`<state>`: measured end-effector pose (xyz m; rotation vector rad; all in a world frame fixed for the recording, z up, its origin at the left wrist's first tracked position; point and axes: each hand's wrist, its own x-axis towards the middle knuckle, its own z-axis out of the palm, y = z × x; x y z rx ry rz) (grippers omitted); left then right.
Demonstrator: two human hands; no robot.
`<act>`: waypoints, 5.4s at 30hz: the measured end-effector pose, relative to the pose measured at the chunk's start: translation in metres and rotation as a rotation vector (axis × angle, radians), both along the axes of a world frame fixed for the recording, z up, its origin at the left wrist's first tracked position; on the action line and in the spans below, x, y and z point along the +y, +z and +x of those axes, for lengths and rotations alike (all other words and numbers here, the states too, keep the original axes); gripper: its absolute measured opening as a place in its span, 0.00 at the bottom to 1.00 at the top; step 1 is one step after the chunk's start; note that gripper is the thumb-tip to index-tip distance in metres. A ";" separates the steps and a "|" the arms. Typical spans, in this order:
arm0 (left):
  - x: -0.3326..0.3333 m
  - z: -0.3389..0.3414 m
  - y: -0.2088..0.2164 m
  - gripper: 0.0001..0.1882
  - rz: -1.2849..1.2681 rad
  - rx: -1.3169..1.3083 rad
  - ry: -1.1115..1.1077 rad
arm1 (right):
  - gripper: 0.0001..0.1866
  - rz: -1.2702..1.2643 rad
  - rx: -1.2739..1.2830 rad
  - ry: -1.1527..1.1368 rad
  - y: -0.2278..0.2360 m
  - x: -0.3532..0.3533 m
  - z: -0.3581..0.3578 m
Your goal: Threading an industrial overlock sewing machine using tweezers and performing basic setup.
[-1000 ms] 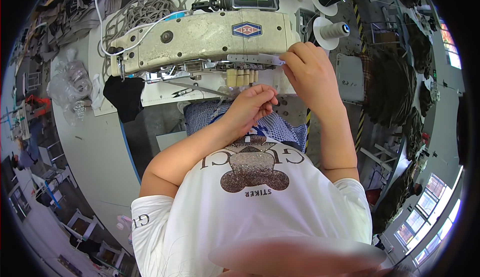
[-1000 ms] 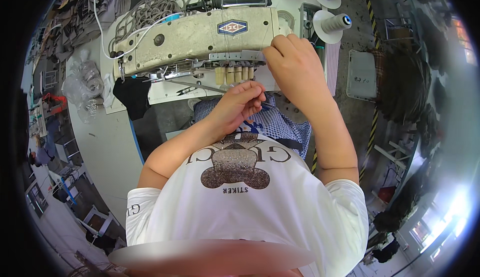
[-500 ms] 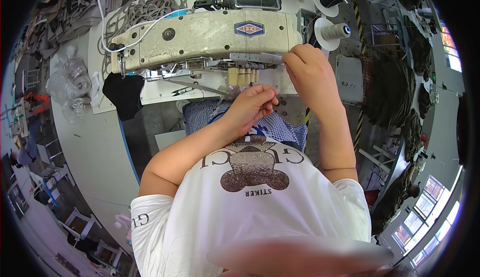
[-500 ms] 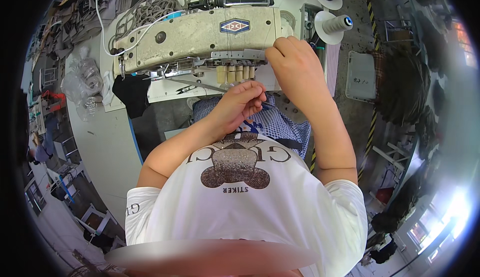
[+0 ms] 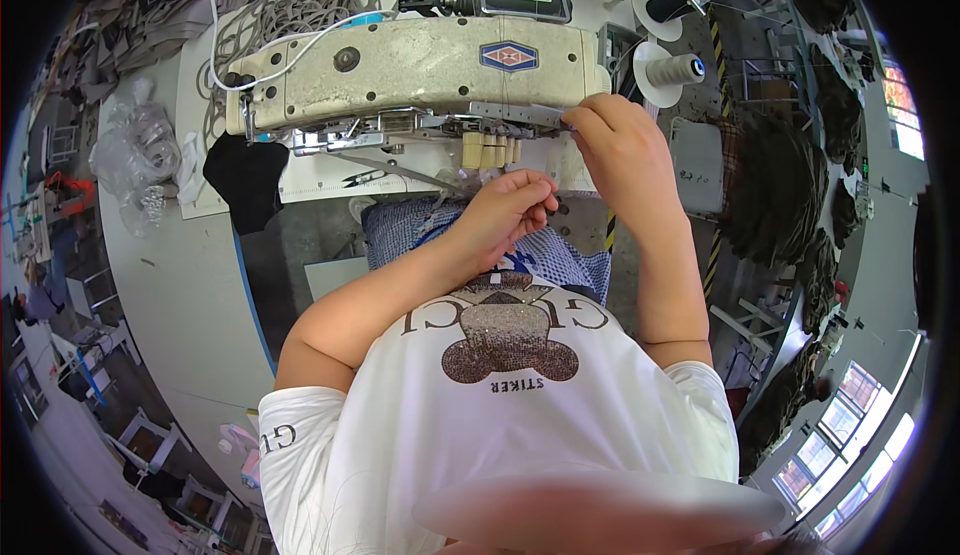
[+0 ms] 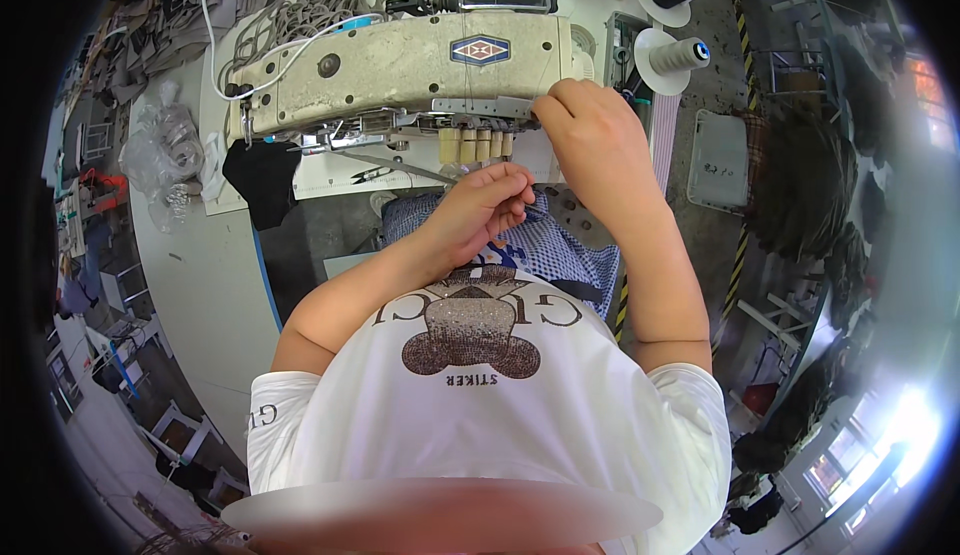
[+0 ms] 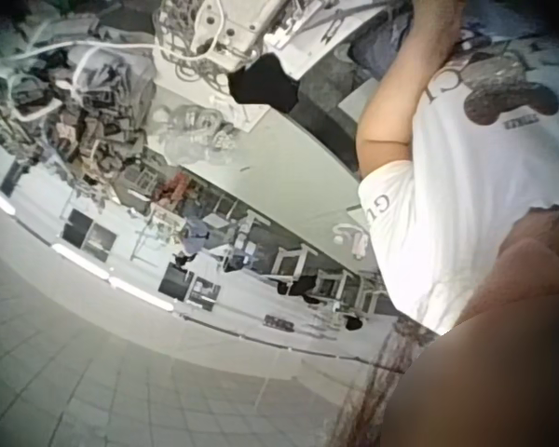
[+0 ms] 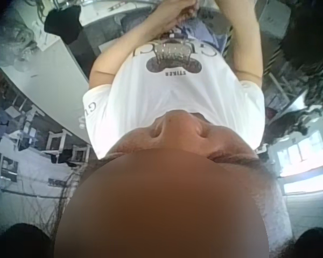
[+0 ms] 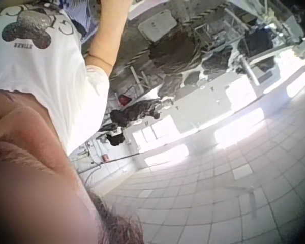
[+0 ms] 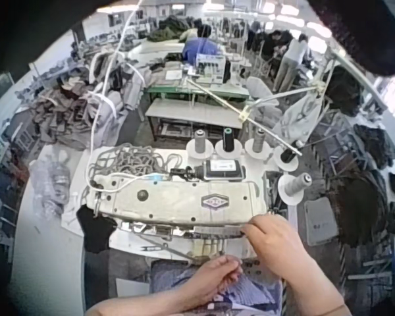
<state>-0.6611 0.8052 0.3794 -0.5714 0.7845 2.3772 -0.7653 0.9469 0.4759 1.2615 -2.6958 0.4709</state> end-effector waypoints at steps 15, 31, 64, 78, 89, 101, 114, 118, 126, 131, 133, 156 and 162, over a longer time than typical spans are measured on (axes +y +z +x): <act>-0.030 0.005 0.033 0.08 -0.396 0.526 -0.431 | 0.10 -0.893 -0.581 -0.468 -0.071 0.048 0.020; -0.023 -0.120 0.110 0.09 -1.404 0.992 -0.229 | 0.19 -0.955 -0.400 -0.321 -0.039 0.003 0.013; -0.015 -0.085 0.118 0.17 -1.780 1.020 -0.053 | 0.15 -0.740 -0.192 -0.498 -0.103 0.042 0.043; -0.006 -0.015 0.081 0.08 -1.419 1.276 -0.369 | 0.24 -0.179 -0.223 -1.213 -0.294 0.115 -0.014; -0.001 -0.023 0.067 0.09 -1.309 1.062 -0.438 | 0.24 -0.253 -0.435 -1.154 -0.289 0.125 -0.033; 0.000 -0.029 0.061 0.09 -1.314 1.005 -0.558 | 0.18 -0.086 -0.731 -1.069 -0.263 0.157 -0.051; 0.014 -0.043 0.058 0.08 -1.295 1.002 -0.693 | 0.15 -1.654 -1.618 -0.876 -0.282 0.192 0.062; 0.022 -0.045 0.058 0.08 -1.274 1.019 -0.726 | 0.13 -1.686 -1.722 -0.954 -0.283 0.178 0.053; 0.021 -0.045 0.054 0.08 -1.289 1.048 -0.737 | 0.15 -1.724 -1.475 -1.184 -0.275 0.158 0.035; 0.024 -0.046 0.054 0.08 -1.282 1.058 -0.748 | 0.15 -1.911 -1.642 -1.059 -0.273 0.171 0.038; 0.025 -0.048 0.056 0.08 -1.287 1.045 -0.754 | 0.15 -1.881 -1.602 -1.085 -0.271 0.174 0.045; 0.031 -0.051 0.053 0.08 -1.258 1.033 -0.832 | 0.18 -0.752 -0.830 -1.453 -0.302 0.086 0.042; 0.029 -0.050 0.050 0.08 -1.259 1.078 -0.836 | 0.18 -0.850 -0.784 -1.494 -0.311 0.073 0.048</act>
